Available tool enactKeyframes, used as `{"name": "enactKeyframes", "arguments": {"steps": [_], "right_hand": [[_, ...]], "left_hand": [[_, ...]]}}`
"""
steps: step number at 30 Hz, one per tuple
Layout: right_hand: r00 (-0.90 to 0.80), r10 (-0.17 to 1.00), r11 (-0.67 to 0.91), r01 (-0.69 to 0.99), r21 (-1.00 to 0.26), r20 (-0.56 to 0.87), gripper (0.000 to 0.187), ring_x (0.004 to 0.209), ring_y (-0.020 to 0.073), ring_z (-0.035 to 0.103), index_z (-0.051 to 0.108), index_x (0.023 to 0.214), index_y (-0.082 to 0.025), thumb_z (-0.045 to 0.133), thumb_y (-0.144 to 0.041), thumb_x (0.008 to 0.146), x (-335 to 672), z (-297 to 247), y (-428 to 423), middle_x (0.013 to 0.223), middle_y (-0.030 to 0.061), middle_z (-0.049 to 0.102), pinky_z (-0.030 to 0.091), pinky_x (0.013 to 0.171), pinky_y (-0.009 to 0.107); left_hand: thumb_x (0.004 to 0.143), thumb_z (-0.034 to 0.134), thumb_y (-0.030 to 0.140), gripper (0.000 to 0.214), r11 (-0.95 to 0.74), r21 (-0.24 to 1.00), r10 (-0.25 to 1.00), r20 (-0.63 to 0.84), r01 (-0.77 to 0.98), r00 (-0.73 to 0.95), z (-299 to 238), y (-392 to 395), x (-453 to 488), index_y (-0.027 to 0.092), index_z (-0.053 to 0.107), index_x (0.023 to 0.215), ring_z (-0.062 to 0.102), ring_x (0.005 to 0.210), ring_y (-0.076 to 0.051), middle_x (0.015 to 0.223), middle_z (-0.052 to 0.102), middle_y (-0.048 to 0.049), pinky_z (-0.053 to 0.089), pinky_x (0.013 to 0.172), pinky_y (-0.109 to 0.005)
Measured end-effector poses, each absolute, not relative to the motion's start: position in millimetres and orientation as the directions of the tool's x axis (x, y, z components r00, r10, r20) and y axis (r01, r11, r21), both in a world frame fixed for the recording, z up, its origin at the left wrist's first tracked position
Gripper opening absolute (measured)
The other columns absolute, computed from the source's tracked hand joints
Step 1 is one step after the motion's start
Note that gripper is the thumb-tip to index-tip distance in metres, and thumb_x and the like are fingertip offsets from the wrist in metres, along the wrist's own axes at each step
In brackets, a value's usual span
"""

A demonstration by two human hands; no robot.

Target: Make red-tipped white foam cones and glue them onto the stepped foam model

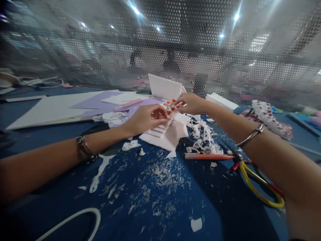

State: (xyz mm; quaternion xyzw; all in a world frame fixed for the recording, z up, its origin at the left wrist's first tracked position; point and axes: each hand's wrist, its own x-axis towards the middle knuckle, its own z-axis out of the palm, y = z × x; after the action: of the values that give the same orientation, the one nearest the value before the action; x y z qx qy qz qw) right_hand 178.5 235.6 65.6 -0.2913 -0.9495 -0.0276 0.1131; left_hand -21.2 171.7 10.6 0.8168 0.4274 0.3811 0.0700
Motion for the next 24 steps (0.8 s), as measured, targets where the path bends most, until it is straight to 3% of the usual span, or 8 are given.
{"name": "enactKeyframes", "arguments": {"steps": [24], "right_hand": [[-0.781, 0.573, 0.814, 0.577, -0.064, 0.249, 0.034, 0.094, 0.0181, 0.055, 0.062, 0.108, -0.011, 0.053, -0.02, 0.076, 176.6, 61.0, 228.1, 0.105, 0.0121, 0.059, 0.044, 0.081, 0.03]], "left_hand": [[0.074, 0.057, 0.021, 0.01, -0.661, 0.305, 0.701, 0.577, 0.686, 0.419, 10.9, 180.1, -19.7, 0.013, 0.062, 0.071, 0.057, 0.068, -0.015, 0.074, 0.066, -0.0064, 0.044, 0.065, -0.027]]}}
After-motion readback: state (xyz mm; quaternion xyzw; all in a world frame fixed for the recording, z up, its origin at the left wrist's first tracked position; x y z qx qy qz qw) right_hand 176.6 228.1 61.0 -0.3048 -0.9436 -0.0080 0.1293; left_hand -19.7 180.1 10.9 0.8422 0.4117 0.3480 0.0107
